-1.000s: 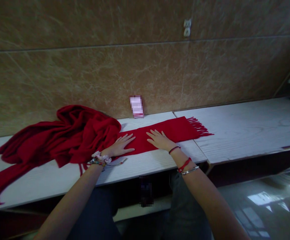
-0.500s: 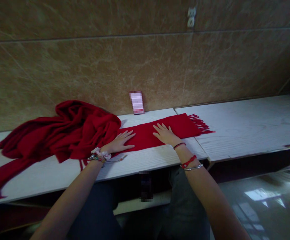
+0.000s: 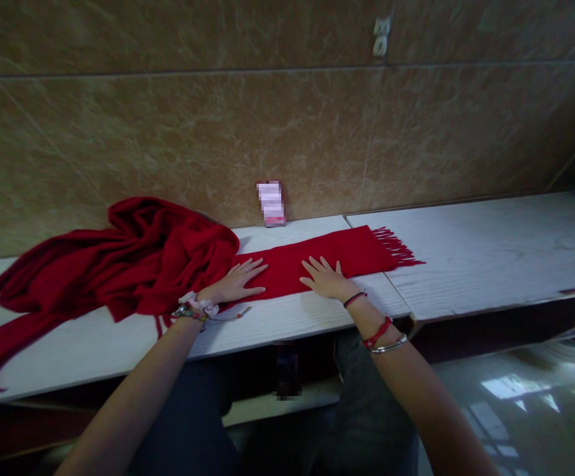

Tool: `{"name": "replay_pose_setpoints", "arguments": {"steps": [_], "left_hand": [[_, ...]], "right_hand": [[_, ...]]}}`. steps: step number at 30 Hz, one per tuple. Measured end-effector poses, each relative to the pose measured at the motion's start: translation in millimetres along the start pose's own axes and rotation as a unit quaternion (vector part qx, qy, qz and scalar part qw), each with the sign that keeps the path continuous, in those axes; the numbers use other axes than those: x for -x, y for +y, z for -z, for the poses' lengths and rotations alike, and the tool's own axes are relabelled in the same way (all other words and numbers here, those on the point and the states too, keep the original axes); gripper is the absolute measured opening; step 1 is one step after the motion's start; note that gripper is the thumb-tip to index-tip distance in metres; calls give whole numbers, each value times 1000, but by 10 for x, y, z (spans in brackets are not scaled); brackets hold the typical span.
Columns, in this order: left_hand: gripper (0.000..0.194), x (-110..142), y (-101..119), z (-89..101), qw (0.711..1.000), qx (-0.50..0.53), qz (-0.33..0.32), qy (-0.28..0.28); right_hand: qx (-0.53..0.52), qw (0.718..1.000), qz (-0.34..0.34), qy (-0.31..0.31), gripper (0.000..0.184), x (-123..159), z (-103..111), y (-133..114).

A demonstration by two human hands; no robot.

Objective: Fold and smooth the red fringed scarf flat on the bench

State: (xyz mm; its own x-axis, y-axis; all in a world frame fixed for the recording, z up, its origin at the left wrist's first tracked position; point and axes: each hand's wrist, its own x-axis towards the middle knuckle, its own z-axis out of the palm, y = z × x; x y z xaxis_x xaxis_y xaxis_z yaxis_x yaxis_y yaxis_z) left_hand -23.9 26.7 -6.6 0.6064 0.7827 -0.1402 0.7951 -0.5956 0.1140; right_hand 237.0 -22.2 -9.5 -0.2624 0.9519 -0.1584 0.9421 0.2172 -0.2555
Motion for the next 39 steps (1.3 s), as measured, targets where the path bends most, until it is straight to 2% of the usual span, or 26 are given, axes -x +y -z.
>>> {"name": "replay_pose_setpoints", "arguments": {"steps": [3, 7, 9, 12, 14, 18, 21, 23, 25, 27, 29, 32, 36, 39], "left_hand": [[77, 1, 4, 5, 1000, 2, 0, 0], [77, -4, -1, -1, 1000, 4, 0, -1], [76, -5, -3, -5, 1000, 2, -2, 1], [77, -5, -4, -7, 1000, -1, -6, 4], [77, -6, -7, -8, 1000, -1, -7, 3], [78, -13, -22, -16, 1000, 4, -7, 1], [78, -17, -33, -19, 1000, 6, -9, 3], [78, -17, -35, -14, 1000, 8, -12, 1], [79, -15, -33, -6, 1000, 9, -13, -3], [81, -14, -28, -3, 1000, 11, -11, -7], [82, -17, -24, -11, 1000, 12, -3, -4], [87, -29, -27, -39, 999, 14, 28, 3], [94, -35, -36, -58, 999, 15, 49, -3], [99, -26, -24, -42, 999, 13, 51, -9]], "right_hand": [[23, 999, 1, 36, 60, 36, 6, 5], [56, 991, 58, 105, 58, 80, -18, -121], [42, 992, 85, 81, 58, 82, -40, -195], [25, 995, 101, 11, 59, 59, -56, -237], [32, 996, 79, -11, 59, 41, -42, -194], [65, 997, -26, -22, 58, 54, 28, 30], [102, 990, -97, -7, 56, 90, 74, 179], [122, 986, -114, 26, 55, 86, 88, 191], [135, 984, -87, 73, 54, 31, 89, 118], [132, 984, -26, 116, 53, -80, 82, -13], [115, 984, 37, 128, 53, -227, 78, -152], [66, 991, 79, 88, 55, -447, 104, -284], [0, 998, 62, -16, 60, -632, 185, -333], [16, 996, 83, -23, 61, -702, 197, -418]]}}
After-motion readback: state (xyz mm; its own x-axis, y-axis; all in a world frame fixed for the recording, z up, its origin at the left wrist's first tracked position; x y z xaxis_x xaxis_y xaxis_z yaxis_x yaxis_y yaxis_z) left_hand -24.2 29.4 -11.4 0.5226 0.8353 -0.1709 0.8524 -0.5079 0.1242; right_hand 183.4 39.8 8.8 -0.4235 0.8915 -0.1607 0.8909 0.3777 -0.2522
